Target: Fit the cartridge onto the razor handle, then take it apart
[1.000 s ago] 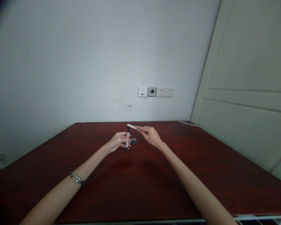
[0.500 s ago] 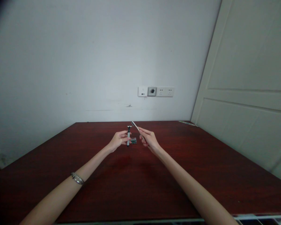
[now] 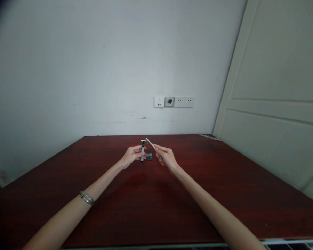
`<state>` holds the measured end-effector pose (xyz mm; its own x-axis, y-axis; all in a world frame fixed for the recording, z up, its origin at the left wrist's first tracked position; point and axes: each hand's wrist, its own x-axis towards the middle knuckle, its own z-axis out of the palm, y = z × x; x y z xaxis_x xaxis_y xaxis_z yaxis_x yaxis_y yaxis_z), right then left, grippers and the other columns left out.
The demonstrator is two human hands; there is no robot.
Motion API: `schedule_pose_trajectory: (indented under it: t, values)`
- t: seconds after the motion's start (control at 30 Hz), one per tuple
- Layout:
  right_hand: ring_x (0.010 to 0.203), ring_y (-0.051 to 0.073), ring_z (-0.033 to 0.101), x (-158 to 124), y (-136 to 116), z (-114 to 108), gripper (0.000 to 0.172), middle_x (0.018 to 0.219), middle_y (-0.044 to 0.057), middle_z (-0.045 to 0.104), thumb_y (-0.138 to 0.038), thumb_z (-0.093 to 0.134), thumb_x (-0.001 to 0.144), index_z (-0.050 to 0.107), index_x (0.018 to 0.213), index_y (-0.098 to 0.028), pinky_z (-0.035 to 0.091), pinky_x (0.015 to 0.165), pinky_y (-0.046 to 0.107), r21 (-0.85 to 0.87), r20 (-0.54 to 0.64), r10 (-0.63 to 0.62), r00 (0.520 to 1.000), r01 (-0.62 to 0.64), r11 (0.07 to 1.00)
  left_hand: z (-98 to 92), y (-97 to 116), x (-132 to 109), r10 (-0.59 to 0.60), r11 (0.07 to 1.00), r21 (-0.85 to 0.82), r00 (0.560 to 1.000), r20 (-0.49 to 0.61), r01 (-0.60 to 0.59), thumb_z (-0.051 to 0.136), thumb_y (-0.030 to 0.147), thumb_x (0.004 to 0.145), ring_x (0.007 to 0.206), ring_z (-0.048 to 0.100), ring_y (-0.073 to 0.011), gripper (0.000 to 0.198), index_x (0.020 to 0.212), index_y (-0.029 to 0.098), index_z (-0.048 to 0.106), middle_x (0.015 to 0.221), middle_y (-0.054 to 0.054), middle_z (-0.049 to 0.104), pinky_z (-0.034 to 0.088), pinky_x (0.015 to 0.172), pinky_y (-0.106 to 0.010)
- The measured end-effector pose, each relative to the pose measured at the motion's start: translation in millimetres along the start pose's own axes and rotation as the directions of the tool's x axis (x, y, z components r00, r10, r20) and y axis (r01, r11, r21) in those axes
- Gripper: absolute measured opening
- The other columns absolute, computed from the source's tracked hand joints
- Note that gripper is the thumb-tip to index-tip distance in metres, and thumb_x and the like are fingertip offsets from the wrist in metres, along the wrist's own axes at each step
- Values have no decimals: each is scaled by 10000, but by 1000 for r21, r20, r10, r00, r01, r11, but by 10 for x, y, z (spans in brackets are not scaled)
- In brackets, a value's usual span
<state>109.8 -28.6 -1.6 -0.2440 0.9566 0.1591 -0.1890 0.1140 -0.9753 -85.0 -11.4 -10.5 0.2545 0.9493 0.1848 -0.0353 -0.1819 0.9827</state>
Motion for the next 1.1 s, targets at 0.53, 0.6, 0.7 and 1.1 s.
schedule_pose_trajectory:
  t: [0.53,0.6,0.7,1.1]
  values:
    - [458,77,404,3,-130,-97,489,519,-23,498,-445,539,754,606,1133,-143,294,434,210,-346,97,-243,965,262,901,-52,-8,17,88,995,41,995,56,-90,680,255,656,652,617,-158,422,1030,84,585,725,-66,641,452,613,-261]
    - [549,118,507,22,-198,-139,450,628,20,613,-430,520,773,620,1114,-154,384,505,241,-439,130,-303,944,329,836,-67,-18,25,115,991,55,991,75,-119,673,252,664,657,615,-158,399,1016,83,592,727,-63,638,448,620,-261]
    - [846,204,601,39,-310,-195,366,951,61,682,-394,519,787,646,1069,-198,457,744,334,-513,301,-315,900,431,742,-80,-17,31,167,980,95,982,90,-175,657,242,677,683,611,-156,300,926,77,626,729,-62,639,447,656,-262]
    - [1041,223,568,-10,-470,-152,311,1114,23,621,-320,502,812,627,1083,-237,392,943,406,-563,385,-299,873,479,674,-101,-30,55,209,967,139,977,51,-214,645,187,668,713,593,-157,239,887,92,659,748,-49,658,443,690,-269]
